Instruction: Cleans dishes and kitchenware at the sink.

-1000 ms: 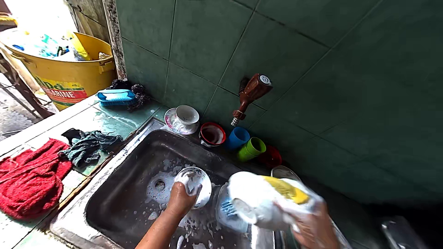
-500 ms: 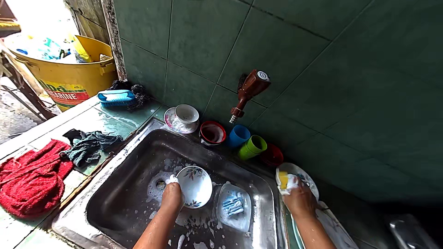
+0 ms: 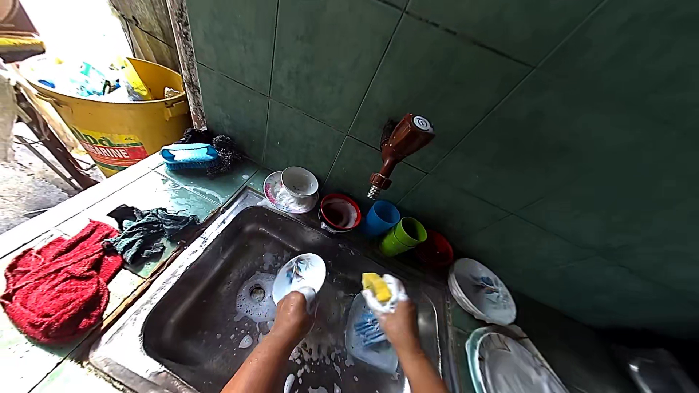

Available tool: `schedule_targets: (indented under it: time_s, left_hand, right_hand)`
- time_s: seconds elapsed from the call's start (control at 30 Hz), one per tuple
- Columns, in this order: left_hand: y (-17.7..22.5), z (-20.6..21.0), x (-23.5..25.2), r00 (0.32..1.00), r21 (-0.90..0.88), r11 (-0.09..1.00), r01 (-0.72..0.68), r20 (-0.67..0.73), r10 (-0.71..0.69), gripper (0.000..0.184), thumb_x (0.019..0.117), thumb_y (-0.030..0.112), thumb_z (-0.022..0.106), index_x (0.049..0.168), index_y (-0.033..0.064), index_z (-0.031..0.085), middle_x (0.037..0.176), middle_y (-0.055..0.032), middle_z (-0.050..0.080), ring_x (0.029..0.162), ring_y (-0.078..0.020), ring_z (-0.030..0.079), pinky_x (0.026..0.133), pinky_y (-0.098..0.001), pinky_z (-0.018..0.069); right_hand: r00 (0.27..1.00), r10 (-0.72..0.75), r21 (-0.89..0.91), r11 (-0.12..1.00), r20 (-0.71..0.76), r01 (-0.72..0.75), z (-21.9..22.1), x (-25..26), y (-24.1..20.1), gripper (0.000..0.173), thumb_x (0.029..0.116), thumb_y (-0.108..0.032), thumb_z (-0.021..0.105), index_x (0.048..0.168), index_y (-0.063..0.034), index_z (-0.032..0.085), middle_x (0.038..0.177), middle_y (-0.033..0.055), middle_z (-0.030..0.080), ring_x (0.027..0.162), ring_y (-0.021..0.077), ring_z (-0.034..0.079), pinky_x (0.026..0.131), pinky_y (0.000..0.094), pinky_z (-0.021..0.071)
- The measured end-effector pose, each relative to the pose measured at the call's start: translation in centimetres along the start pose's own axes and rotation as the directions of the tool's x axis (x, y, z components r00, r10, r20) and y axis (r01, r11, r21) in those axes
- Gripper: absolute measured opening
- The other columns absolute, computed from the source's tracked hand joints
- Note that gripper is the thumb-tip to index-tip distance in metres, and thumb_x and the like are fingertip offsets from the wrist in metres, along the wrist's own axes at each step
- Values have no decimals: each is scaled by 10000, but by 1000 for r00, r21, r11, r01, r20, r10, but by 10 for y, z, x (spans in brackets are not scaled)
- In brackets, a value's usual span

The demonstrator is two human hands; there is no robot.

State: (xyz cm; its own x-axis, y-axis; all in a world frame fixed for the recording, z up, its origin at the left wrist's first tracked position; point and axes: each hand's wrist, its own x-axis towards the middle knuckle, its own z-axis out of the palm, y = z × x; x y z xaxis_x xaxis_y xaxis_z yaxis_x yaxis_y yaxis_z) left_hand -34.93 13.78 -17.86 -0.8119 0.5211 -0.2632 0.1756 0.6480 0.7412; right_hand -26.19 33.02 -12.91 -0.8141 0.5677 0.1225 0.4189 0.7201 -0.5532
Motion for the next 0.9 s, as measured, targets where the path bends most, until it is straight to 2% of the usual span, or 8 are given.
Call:
schedule_targets:
  time_s: [0.1,0.17,0.27,0.47,0.53,0.7,0.8,0.9]
  left_hand:
    - [-3,2,6,959,-409,908,-94,-283,-28,339,1036,213,525,1149,-64,685,1057,-209,714,1046,-299,683,977,-477,515]
    - [5,0,1,939,-695,712,-98,-300,-165,286,1069,141,489,1079,-87,661,939,-125,685,895,-129,651,877,-307,534]
    - [14,-9,-5,922,-846,516,-135,-297,-246,249,1071,91,463,929,-36,622,760,2,610,715,-12,598,727,-201,526]
    - [15,-7,-5,945,-833,552,-49,-217,-243,327,1102,172,428,1002,-58,638,857,-83,630,807,-98,621,790,-277,528]
    - [14,-4,-1,935,-836,544,-69,-245,-257,329,1101,171,427,988,-56,636,842,-80,629,795,-98,623,779,-280,530]
    - [7,-4,0,917,-857,513,-40,-236,-322,399,1123,226,363,1033,-44,643,861,-81,647,810,-104,641,785,-289,546]
    - [13,-4,-8,968,-797,603,-8,-157,-196,361,1104,217,429,1042,-63,648,896,-104,651,837,-124,638,812,-310,540]
    - [20,-3,-10,993,-683,728,-51,-112,-35,356,1090,196,441,1012,-76,658,895,-120,650,849,-137,626,835,-318,519]
  right_hand:
    - [975,-221,188,959,21,213,46,-34,-31,675,840,-364,756,1319,90,617,1286,250,659,1201,350,644,1044,495,513]
    - [903,-429,121,897,15,424,74,-50,-46,729,893,-517,607,1333,63,639,1424,302,561,1341,455,532,1107,605,418]
    - [942,-336,100,937,-15,336,90,-30,-57,507,989,-293,507,1289,90,652,1353,286,618,1296,425,577,1082,589,437]
    - [964,253,257,929,84,-266,78,27,-69,382,1090,-137,418,1321,133,555,1269,318,600,1197,376,593,1060,474,451]
    - [972,229,253,938,60,-237,77,12,-80,440,1066,-177,479,1373,136,503,1300,318,596,1251,381,578,1091,483,436]
    - [929,-305,76,942,-210,326,103,-53,-63,516,915,-220,612,1248,175,618,1244,332,650,1194,438,641,1047,508,506]
    - [976,-216,29,976,-38,218,82,-20,-44,309,979,-81,556,1135,155,681,1114,326,692,1057,447,693,941,543,548]
    - [979,73,-60,996,192,-62,59,19,-54,365,1078,-125,427,1223,124,652,1195,304,673,1173,416,640,1040,538,462]
